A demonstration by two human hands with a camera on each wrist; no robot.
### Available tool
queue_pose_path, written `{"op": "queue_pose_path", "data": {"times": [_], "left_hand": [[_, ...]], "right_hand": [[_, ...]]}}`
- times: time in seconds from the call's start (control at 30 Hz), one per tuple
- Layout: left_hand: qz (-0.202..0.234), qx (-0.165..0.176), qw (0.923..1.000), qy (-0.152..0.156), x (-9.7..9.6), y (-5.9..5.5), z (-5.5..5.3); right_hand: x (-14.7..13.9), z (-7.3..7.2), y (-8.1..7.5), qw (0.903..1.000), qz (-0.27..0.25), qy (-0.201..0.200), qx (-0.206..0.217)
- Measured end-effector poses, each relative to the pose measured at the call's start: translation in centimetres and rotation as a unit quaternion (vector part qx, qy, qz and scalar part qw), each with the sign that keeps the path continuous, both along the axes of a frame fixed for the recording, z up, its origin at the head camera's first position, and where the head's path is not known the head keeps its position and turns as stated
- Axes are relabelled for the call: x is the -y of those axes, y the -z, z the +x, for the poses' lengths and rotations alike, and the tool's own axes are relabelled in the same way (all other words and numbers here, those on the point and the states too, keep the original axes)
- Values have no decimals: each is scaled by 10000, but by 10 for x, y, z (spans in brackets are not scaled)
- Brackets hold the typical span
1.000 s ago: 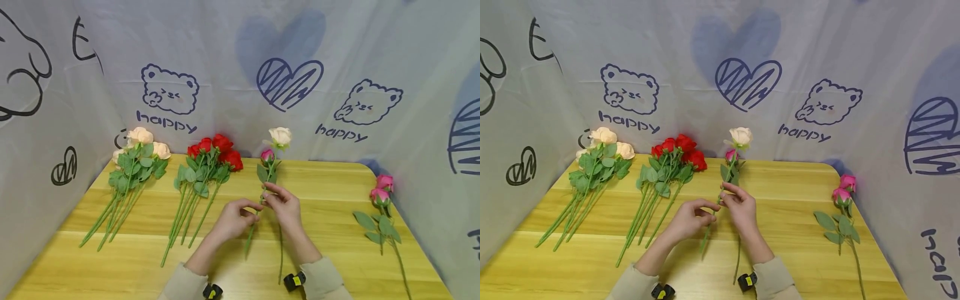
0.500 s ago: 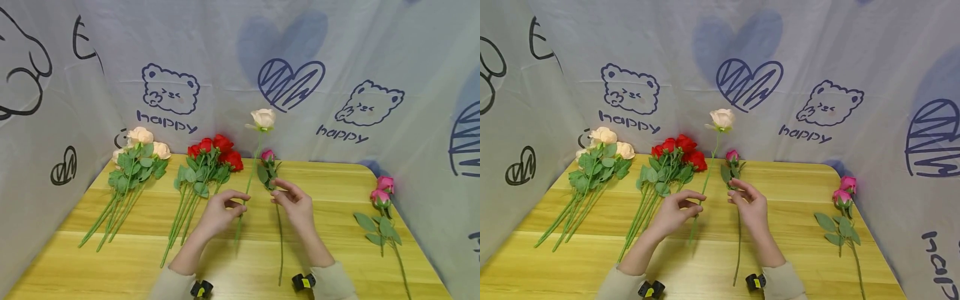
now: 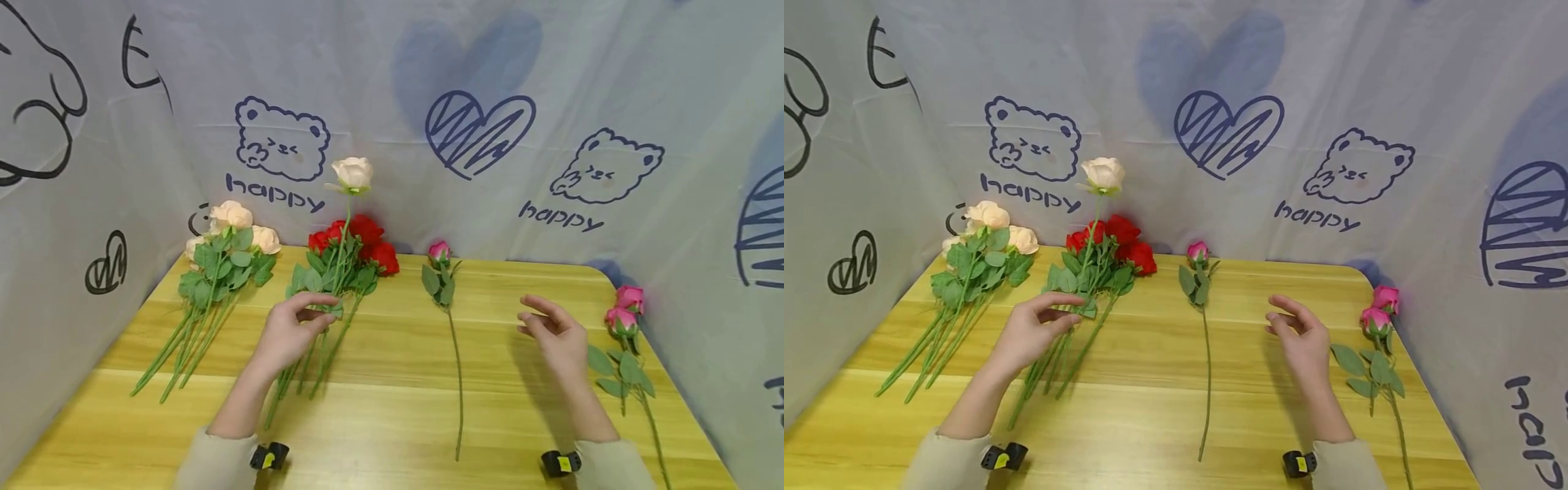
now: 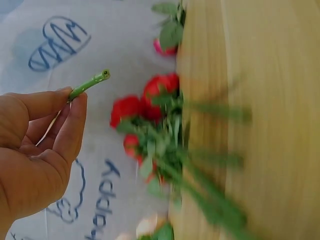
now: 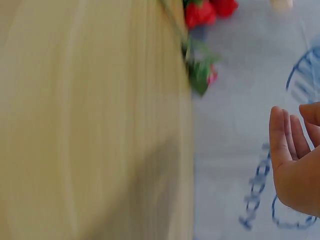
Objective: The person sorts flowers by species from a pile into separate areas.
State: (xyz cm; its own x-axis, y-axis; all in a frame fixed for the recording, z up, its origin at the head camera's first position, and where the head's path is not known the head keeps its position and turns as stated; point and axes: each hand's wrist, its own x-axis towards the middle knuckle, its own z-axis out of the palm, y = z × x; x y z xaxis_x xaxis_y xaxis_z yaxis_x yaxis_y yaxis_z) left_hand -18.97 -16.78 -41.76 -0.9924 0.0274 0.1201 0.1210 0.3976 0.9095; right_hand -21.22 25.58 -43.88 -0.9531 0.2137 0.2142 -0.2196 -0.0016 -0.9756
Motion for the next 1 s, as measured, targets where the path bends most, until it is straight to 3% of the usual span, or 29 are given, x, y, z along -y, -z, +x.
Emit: {"op": "queue_pose_path", "data": {"times": [0.23, 0.43, 0.53, 0.63, 0.83, 1.0], "left_hand": [[-555, 188, 9976, -376, 50, 0, 4], [-1328, 269, 9885, -677, 98, 2, 10], [-1532, 384, 9847, -743, 121, 6, 12], [-1704, 453, 9813, -769, 143, 12, 13], [-1923, 657, 9762, -758, 172, 23, 12], [-1877, 897, 9760, -645, 183, 29, 9]], "right_hand": [[-70, 11, 7, 9970, 257, 660, 312], [-125, 27, 11, 9947, 392, 749, 577], [-152, 30, 13, 9901, 819, 750, 857], [-175, 32, 16, 9771, 1487, 742, 1326], [-204, 32, 21, 9293, 2904, 767, 2149], [-218, 30, 29, 9165, 3107, 396, 2490]]}}
